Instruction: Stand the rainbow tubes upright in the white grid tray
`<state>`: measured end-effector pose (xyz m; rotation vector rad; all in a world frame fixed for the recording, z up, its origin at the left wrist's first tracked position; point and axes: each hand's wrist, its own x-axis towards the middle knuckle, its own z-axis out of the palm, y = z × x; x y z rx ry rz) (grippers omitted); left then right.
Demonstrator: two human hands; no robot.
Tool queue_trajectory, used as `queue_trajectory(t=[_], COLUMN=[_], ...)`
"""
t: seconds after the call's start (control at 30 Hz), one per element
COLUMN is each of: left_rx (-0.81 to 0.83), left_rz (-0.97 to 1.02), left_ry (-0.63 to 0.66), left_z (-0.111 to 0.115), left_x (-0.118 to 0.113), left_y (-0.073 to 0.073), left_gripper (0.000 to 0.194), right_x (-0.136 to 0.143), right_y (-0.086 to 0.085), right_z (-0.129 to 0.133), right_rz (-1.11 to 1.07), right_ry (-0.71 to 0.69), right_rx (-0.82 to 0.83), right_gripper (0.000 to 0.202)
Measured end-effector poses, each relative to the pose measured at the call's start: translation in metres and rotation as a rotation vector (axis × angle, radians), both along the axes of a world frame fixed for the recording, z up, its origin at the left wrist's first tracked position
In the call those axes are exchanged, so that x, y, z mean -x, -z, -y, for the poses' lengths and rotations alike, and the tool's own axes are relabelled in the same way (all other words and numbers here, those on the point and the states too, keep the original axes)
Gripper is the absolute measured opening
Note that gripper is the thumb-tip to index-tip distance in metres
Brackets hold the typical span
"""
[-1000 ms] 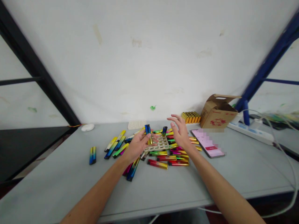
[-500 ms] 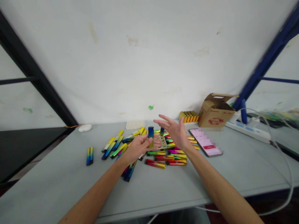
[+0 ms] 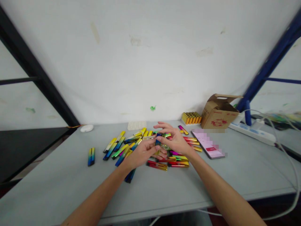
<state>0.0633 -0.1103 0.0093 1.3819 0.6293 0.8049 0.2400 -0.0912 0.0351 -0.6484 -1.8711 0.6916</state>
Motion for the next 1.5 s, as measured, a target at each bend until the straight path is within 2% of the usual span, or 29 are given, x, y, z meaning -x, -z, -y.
queue_trajectory(t=[0.1,0.17,0.33,0.43,0.5,0.57,0.63,0.73,0.9,1.2,1.4,1.5], left_rx=[-0.031,-0.047,-0.097,-0.24,-0.405,-0.6,-0.756,-0.867,-0.913,-0.869,-0.866,-0.877], left_rz=[-0.017,0.001,0.067,-0.013,-0.147,-0.331,-0.522,-0.73,-0.915,-1.024,-1.074,-1.082], left_ry=[-0.045,-0.129,-0.478,-0.65,-0.693,-0.676,-0.632,-0.564,-0.526,-0.478,-0.479,-0.496], left_z=[0.0,0.0,-0.006,-0.013,-0.017,-0.019,-0.02,-0.019,-0.02,-0.026,-0.023,-0.024], left_x=[0.0,0.001,0.007,0.014,0.019,0.023,0.025,0.026,0.029,0.032,0.031,0.031], left_y=[-0.002,-0.006,-0.012,-0.006,-0.001,0.005,0.01,0.017,0.026,0.033,0.029,0.03], left_gripper=[0.036,0.037,0.035,0.027,0.021,0.023,0.032,0.052,0.067,0.071,0.073,0.072], right_x=[-0.001,-0.004,-0.01,-0.011,-0.011,-0.012,-0.012,-0.012,-0.013,-0.011,-0.011,-0.014], right_y=[-0.001,-0.002,0.002,0.005,0.007,0.01,0.014,0.021,0.026,0.029,0.038,0.037], right_z=[-0.002,-0.005,-0.016,-0.02,-0.022,-0.023,-0.024,-0.027,-0.03,-0.034,-0.038,-0.039], right_rz=[-0.037,-0.111,-0.211,-0.164,-0.072,0.041,0.134,0.218,0.248,0.308,0.291,0.288], right_ry=[0.014,0.046,0.222,0.31,0.351,0.367,0.379,0.402,0.392,0.392,0.427,0.422], right_rx=[-0.014,-0.007,0.079,0.061,-0.031,-0.152,-0.229,-0.24,-0.228,-0.233,-0.199,-0.192], right_gripper=[0.015,0.015,0.02,0.02,0.018,0.015,0.013,0.013,0.015,0.015,0.037,0.04])
